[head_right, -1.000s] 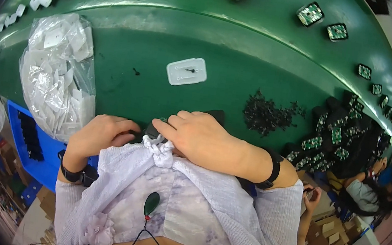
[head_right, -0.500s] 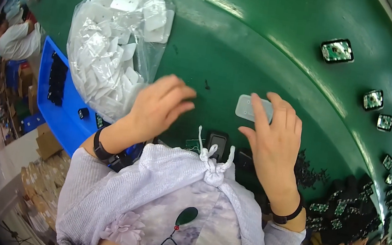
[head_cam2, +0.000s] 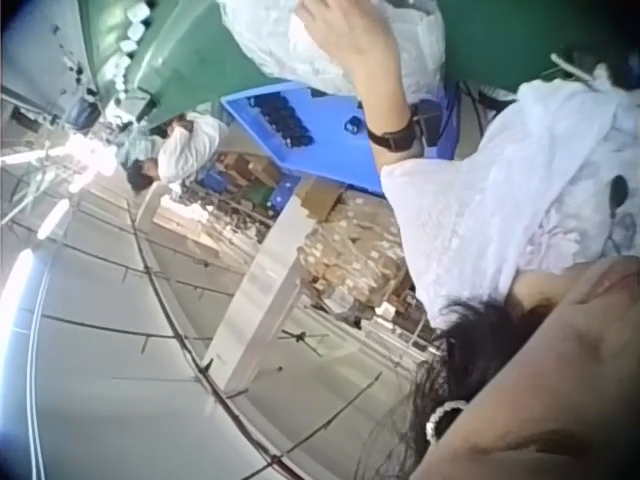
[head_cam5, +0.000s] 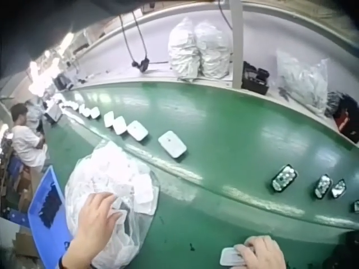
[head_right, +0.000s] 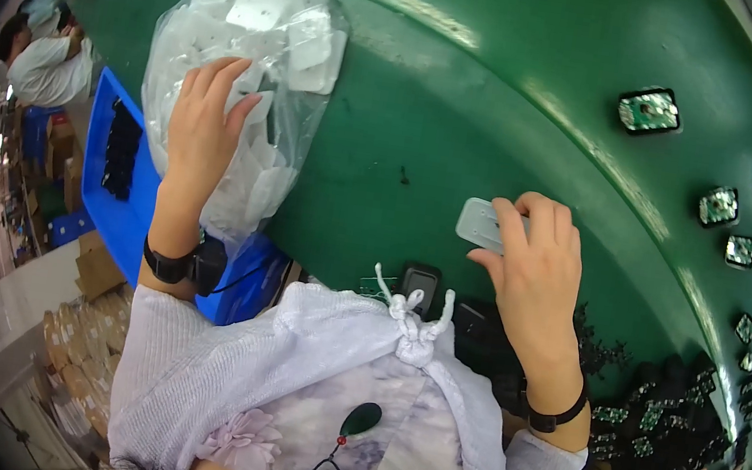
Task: The person assembles electronic devices by picking up a white cover, inserting a small black component into it, and pressing a black housing onto the assembly. They then place the completed unit on the green surface and repeat the process with more components.
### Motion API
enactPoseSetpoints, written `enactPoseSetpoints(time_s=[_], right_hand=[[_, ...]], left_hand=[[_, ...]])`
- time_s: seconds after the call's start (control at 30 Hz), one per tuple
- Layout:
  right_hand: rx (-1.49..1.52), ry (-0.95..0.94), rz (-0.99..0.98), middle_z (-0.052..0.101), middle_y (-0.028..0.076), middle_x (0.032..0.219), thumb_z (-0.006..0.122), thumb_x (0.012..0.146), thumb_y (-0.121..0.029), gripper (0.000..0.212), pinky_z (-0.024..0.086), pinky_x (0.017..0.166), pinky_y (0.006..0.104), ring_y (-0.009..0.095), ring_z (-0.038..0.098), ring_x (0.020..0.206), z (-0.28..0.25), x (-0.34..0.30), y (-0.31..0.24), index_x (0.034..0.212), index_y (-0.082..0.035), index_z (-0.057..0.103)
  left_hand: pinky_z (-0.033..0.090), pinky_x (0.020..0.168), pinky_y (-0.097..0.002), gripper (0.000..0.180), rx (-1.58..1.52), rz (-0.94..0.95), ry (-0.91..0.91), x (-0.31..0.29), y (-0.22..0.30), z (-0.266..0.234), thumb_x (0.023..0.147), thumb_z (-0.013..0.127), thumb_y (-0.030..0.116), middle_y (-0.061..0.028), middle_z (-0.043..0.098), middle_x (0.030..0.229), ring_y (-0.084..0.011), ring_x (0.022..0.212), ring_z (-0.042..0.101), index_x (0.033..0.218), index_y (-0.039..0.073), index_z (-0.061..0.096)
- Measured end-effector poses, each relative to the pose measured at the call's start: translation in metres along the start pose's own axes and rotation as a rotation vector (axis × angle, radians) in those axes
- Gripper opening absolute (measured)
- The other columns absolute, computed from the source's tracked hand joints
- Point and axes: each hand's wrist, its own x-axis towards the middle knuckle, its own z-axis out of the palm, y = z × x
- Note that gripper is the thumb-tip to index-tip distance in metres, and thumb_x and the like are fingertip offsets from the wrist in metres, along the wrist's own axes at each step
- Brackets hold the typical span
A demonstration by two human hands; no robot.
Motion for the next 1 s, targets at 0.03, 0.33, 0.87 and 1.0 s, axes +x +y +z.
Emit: enactPoseSetpoints(time_s=[0.03,0.33,0.87,1.0], right_hand=[[0.018,-0.017,-0.017,0.054,0.011,0.107,0.076,0.065,-0.016,0.052,0.043,0.081,0.0407,0.032,0.052,0.097,-0.007,0.000,0.001,0.112,-0.005,0.058],[-0.426,0.438,-0.088,0.060,0.013,0.108,0.060,0.084,-0.007,0.030,0.047,0.081,0.0374,0.033,0.057,0.096,-0.071,0.063,0.088,0.114,-0.010,0.059],[-0.372,0.214,0.211,0.063,0.006,0.108,0.062,0.090,-0.027,0.024,0.050,0.074,0.0350,0.025,0.061,0.096,-0.045,0.059,0.123,0.106,-0.010,0.062],[-0.251,0.379,-0.057,0.061,0.009,0.113,0.065,0.086,-0.024,0.031,0.049,0.083,0.0359,0.027,0.059,0.102,-0.050,0.054,0.110,0.114,-0.010,0.061]], left_hand=[[0.047,0.080,-0.0381,0.031,-0.069,0.014,0.050,0.006,0.007,0.002,0.076,0.070,0.003,-0.0112,0.061,0.102,-0.0310,0.094,0.056,0.106,0.003,0.061],[0.045,0.081,-0.0401,0.061,-0.645,0.357,-0.241,0.011,0.145,0.028,0.066,0.079,0.026,-0.0129,0.054,0.104,-0.0309,0.095,0.053,0.117,0.002,0.055],[0.042,0.091,-0.0407,0.057,-0.755,0.424,-0.135,0.027,0.156,0.059,0.067,0.072,0.006,-0.0079,0.057,0.114,-0.0274,0.110,0.052,0.122,0.007,0.055],[0.041,0.092,-0.0414,0.057,-0.684,0.374,-0.176,0.019,0.144,0.055,0.068,0.072,0.004,-0.0079,0.057,0.117,-0.0279,0.112,0.052,0.122,0.007,0.055]])
